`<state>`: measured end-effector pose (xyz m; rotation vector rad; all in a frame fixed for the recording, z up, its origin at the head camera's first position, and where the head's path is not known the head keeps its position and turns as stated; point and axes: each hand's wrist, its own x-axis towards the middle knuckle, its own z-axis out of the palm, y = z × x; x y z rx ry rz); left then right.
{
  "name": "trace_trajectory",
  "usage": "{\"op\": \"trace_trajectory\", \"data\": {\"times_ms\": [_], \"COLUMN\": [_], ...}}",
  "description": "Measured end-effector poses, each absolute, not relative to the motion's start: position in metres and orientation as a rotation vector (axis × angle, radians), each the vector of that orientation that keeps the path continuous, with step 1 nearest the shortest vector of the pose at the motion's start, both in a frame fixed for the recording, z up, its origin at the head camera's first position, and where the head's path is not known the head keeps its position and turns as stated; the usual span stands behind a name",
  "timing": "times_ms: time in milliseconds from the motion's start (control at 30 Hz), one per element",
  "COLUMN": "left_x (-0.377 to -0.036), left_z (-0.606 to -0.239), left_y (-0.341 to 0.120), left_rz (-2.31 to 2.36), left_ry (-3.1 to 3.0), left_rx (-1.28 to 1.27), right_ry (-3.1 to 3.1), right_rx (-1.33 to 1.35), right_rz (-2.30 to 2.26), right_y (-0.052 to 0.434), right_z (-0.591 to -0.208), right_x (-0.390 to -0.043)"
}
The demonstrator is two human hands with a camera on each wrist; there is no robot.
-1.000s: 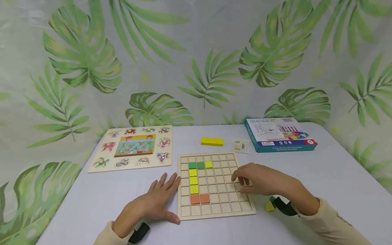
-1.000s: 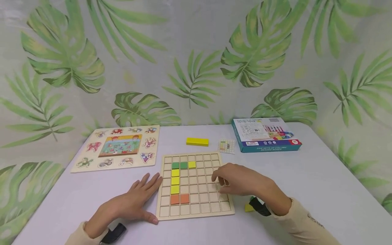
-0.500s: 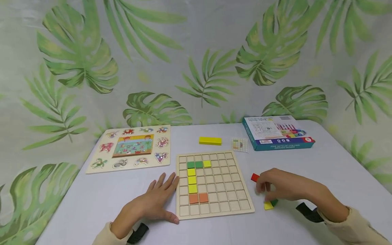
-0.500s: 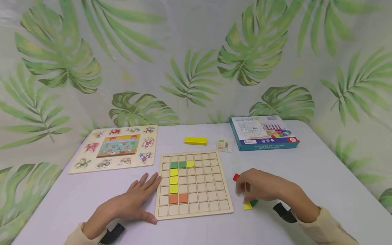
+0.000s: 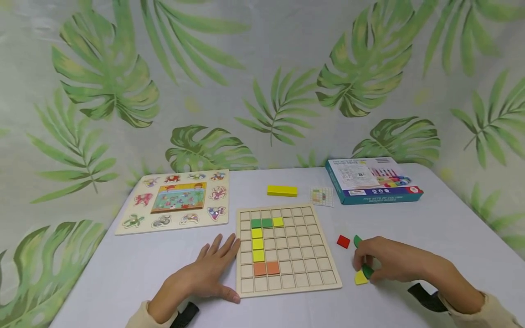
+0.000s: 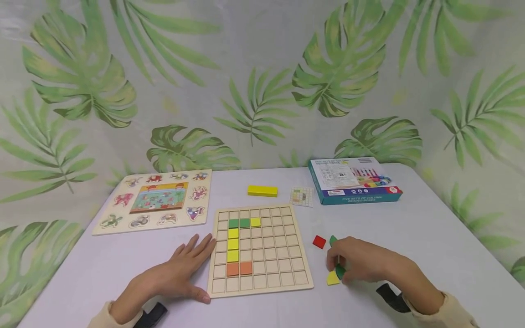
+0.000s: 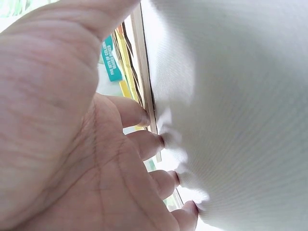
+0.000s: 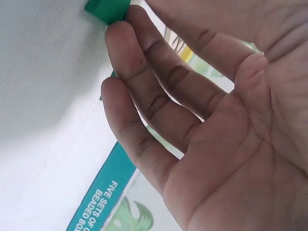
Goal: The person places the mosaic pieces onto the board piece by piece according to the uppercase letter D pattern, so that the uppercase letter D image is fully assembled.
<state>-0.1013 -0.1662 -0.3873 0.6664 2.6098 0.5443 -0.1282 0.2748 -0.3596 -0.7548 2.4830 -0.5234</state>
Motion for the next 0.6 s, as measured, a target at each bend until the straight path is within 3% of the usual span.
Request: {"op": "trace_trajectory", "data": {"times_ms": [600], "left_x": [-0.1041], "left_z": [-0.3904], "left_y": [-0.1660], "left_rz": [0.546], "left_ry": [2.606], "left_rx": [0.666], "right_ry": [2.486], "right_rx": [-0.834], "right_rz": [-0.507], "right_y": [0.2741], "right_z": [-0.3683], "right_x": [-0.1347]}}
